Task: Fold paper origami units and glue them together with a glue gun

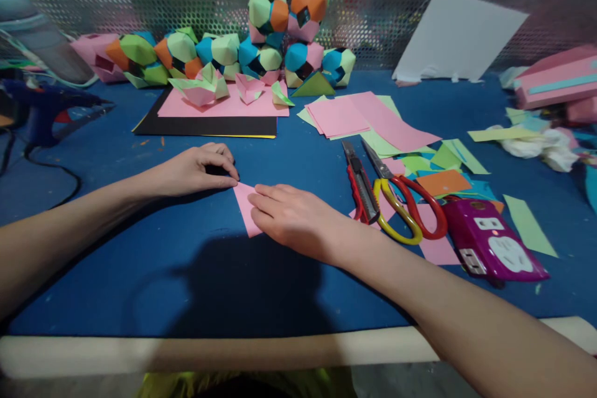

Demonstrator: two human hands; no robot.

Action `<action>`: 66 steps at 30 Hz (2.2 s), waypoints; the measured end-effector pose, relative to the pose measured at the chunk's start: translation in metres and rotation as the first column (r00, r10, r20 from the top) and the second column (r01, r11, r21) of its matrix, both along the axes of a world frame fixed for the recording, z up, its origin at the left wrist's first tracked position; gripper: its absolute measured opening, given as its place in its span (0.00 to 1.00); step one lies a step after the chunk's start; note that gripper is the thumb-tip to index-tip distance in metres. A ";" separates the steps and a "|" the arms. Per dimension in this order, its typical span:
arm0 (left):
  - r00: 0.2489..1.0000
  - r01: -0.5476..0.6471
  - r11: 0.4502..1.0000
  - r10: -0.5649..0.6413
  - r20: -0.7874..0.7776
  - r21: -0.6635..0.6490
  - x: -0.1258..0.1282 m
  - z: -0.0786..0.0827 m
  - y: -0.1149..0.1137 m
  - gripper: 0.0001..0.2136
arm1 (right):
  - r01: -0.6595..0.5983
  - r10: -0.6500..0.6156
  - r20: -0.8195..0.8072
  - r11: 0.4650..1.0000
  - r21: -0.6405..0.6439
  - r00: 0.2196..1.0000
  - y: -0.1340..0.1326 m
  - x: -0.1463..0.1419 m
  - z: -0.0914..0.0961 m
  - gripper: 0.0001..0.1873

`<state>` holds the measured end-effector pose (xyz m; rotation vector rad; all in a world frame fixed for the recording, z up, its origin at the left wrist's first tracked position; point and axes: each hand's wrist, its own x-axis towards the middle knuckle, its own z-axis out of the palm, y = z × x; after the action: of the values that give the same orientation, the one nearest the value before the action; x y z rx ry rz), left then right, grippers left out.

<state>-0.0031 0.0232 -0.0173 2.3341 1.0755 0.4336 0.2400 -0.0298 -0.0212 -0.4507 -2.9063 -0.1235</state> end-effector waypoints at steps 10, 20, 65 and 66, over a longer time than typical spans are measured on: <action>1.000 -0.013 0.998 0.012 -0.019 -0.054 -0.001 0.002 0.001 0.09 | 0.050 -0.045 0.060 0.996 -0.072 0.997 -0.004 0.002 0.006 0.21; 0.995 -0.093 0.985 0.090 -0.029 -0.143 0.002 0.014 -0.004 0.08 | 0.073 -0.064 0.127 0.995 -0.065 0.990 -0.007 0.003 0.013 0.22; 0.780 0.384 0.730 0.071 -0.622 0.565 0.042 0.001 -0.078 0.08 | 0.435 -0.438 0.220 0.898 0.065 0.871 -0.033 -0.002 0.025 0.10; 0.780 0.385 0.726 0.075 -0.622 0.570 0.042 0.001 -0.078 0.08 | 0.427 -0.433 0.164 0.901 0.075 0.886 -0.031 -0.004 0.023 0.10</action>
<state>0.0390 -0.0547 -0.0164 3.3633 1.0693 -0.0603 0.2361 -0.0612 0.0014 -1.1291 -2.9116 -0.2956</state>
